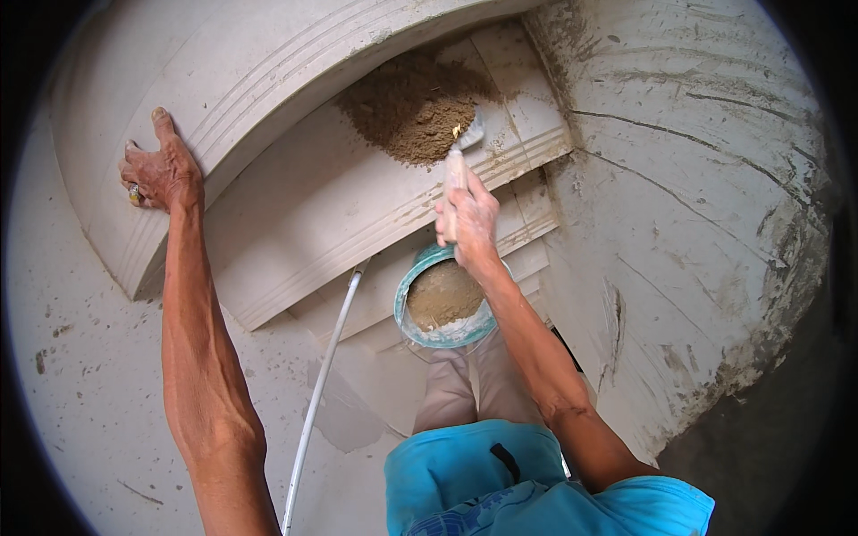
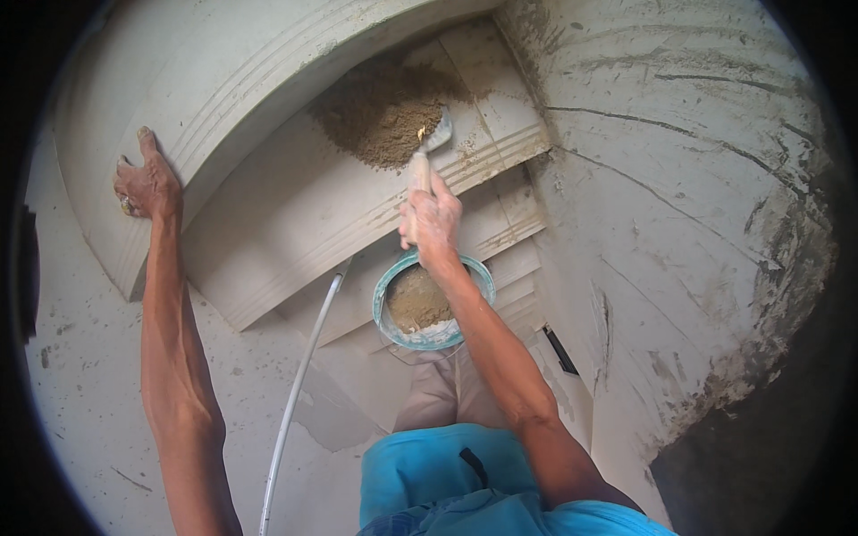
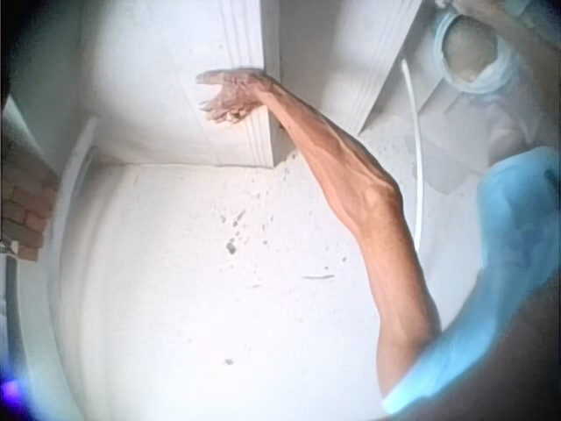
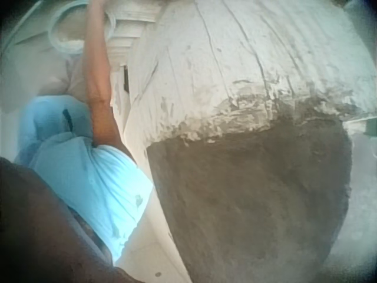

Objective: The person applies cement mixture to the corner and underside of concrete stairs using a trowel, then brushes away debris from the steps with a broom.

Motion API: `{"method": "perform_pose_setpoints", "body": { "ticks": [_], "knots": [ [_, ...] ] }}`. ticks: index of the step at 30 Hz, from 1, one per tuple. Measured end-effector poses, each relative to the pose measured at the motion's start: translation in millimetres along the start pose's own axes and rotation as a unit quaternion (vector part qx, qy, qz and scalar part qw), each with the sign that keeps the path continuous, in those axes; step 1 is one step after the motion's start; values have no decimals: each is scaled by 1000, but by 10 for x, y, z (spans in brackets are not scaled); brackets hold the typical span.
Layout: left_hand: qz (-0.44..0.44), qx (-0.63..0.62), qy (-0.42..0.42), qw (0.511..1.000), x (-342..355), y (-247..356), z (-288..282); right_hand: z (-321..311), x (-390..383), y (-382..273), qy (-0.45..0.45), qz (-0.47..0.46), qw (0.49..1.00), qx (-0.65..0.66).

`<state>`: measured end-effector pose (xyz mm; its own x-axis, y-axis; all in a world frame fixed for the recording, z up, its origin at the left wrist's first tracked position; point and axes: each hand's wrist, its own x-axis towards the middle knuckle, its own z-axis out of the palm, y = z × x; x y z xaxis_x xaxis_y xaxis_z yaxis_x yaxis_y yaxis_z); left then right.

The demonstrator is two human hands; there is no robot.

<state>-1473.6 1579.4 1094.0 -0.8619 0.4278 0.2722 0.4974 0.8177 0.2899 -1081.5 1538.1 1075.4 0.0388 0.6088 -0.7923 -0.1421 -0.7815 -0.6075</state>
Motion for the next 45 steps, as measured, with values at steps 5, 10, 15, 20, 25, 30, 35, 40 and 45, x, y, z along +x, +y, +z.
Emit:
{"method": "perform_pose_setpoints", "body": {
  "ticks": [5,10,15,20,25,30,35,40,45],
  "knots": [
    [-7,-8,-12,1000,-59,121,-64,484,224,-83,-28,7,996,83],
    [-1,-15,-5,1000,-60,94,-58,339,277,4,-55,5,995,78],
    [0,-16,-9,1000,-45,97,-74,17,262,-39,-87,-10,994,68],
    [7,-7,-1,1000,-30,67,-58,-305,144,-103,-112,-3,993,37],
    [3,-5,-7,1000,-25,78,-19,-667,-93,-131,-128,22,991,-27],
    [-6,9,2,1000,27,25,-4,-1056,-508,-108,-139,56,983,-110],
    [-19,-5,-15,1000,41,29,-31,-1558,-940,7,-161,98,952,-241],
    [-5,11,-25,1000,65,-10,-54,-1928,-1230,275,-212,32,901,-377],
    [-10,3,-11,1000,54,28,-20,-2119,-1302,606,-245,-202,629,-710]
  ]
}}
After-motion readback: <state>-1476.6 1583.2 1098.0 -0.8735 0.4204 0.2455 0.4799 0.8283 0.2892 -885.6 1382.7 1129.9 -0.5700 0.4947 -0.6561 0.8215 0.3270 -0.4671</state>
